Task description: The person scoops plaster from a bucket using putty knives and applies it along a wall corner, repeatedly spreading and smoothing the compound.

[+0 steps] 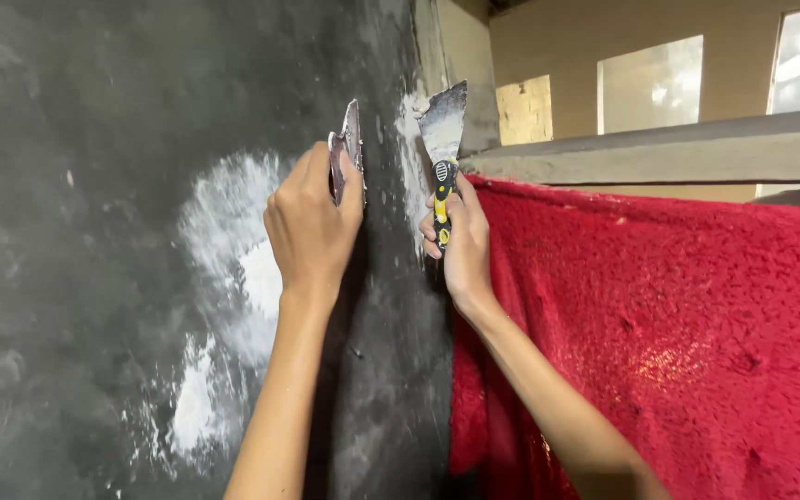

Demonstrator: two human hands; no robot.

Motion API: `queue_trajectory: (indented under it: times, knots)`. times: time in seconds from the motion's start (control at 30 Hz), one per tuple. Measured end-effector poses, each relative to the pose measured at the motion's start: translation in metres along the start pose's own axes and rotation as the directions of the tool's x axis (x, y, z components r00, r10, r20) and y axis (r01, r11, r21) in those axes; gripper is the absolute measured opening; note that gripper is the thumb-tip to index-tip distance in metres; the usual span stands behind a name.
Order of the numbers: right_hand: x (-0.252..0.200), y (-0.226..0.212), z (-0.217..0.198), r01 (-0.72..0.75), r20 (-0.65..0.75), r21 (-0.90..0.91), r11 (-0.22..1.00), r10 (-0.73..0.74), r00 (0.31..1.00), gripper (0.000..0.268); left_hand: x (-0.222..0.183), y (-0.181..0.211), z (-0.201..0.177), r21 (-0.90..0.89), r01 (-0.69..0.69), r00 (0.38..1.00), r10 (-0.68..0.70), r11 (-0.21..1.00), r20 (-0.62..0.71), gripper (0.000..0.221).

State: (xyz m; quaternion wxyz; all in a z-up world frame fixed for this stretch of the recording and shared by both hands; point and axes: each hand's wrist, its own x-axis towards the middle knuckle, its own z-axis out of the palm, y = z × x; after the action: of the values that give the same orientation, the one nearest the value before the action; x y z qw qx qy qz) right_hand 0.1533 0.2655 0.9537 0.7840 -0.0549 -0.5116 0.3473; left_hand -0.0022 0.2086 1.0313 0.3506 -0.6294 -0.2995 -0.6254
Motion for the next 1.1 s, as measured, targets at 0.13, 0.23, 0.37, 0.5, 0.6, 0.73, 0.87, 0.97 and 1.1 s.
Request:
queue_trajectory:
  times: [0.13,0.23,0.37,0.5,0.6,0.73,0.87,0.97,1.1]
  knots:
    - [0.041,0.020,-0.005,0.026,-0.016,-0.061,0.998,-0.027,1.000,0.052,0.032,-0.011,0.026,-0.046,0.017,1.000,-0.017,0.999,-0.005,0.017]
    - [0.057,0.032,-0.006,0.034,-0.078,-0.320,0.947,-0.062,0.995,0.054,0.041,-0.016,0.040,-0.100,-0.023,0.999,0.020,0.995,-0.028,0.018]
    - [0.078,0.046,-0.010,0.393,0.134,-0.843,0.368,-0.563,0.815,0.044,0.052,-0.023,0.053,-0.153,-0.068,0.994,0.054,0.986,-0.091,0.021]
    - [0.090,0.060,-0.008,0.362,0.140,-0.785,0.503,-0.425,0.894,0.051,0.049,-0.034,0.056,-0.203,-0.045,0.997,0.032,0.978,-0.066,0.018]
    - [0.098,0.059,0.006,0.303,0.125,-0.848,0.436,-0.390,0.912,0.055,0.050,-0.042,0.055,-0.232,-0.055,0.998,0.044,0.971,-0.053,0.017]
    - [0.094,0.053,0.015,0.269,0.145,-0.905,0.329,-0.356,0.923,0.056,0.052,-0.049,0.055,-0.240,-0.085,0.995,0.072,0.967,-0.062,0.017]
    - [0.087,0.056,0.011,0.306,0.189,-0.899,0.314,-0.354,0.916,0.057,0.056,-0.051,0.057,-0.239,-0.102,0.994,0.091,0.966,-0.054,0.017]
    - [0.085,0.057,0.003,0.371,0.266,-0.899,0.234,-0.383,0.885,0.058,0.058,-0.051,0.060,-0.251,-0.101,0.995,0.093,0.963,-0.043,0.017]
    - [0.076,0.048,-0.003,0.268,0.197,-0.913,0.307,-0.243,0.950,0.060,0.061,-0.047,0.069,-0.267,-0.045,0.999,0.046,0.963,-0.003,0.020]
